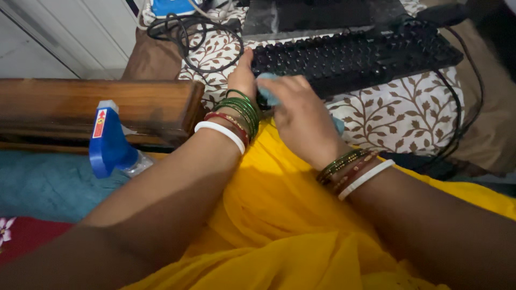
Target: The person cleans a black computer keyboard using a blue cloth and a spray bottle. They wipe the bottom and sides of the keyboard, spray the cloth with liquid, and then clean the keys and the attached cable.
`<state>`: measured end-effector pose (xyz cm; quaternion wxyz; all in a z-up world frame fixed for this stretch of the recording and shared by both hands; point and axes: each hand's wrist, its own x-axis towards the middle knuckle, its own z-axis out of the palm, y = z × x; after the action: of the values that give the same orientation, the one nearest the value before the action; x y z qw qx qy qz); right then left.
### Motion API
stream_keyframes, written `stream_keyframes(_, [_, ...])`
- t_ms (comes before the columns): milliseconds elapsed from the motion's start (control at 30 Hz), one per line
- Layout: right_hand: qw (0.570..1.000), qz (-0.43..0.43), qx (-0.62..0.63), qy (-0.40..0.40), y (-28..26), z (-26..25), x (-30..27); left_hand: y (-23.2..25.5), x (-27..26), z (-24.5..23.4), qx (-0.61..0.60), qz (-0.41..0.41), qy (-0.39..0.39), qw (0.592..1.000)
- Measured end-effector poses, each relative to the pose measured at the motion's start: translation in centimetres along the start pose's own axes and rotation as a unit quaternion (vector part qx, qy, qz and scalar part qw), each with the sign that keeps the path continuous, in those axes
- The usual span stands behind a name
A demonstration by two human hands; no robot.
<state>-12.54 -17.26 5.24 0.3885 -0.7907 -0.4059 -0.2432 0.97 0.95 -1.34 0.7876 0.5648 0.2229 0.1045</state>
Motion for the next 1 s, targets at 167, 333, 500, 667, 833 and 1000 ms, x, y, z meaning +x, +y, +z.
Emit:
stream_keyframes(167, [0.985,0.111,0.126,-0.04,0.6,-0.8,0.1,1.6,-2.3,0.4,0.067,-0.075,0.048,0.994])
stream_keyframes(333, [0.962,0.2,0.178,0.058,0.1,-2.2,2.0,2.4,-4.5,0.6,-0.162,-0.127,-0.142,0.968])
stream_keyframes(500, [0.992,-0.014,-0.091,-0.087,-1.3,-0.2,2.8,1.0,-2.5,-0.7,-0.143,-0.075,-0.083,0.983])
stream_keyframes(667, [0.986,-0.048,-0.134,-0.084,-0.8,0.6,4.4,0.7,-1.7,-1.1,-0.182,-0.099,-0.178,0.962])
stream_keyframes(833, [0.992,-0.008,-0.098,-0.078,-0.5,0.2,6.6,2.2,-5.2,-0.2,-0.258,-0.127,-0.179,0.941])
stream_keyframes(1000, [0.989,-0.051,-0.127,-0.052,-1.6,-0.1,4.5,2.7,-5.4,-0.2,-0.216,-0.15,-0.195,0.945])
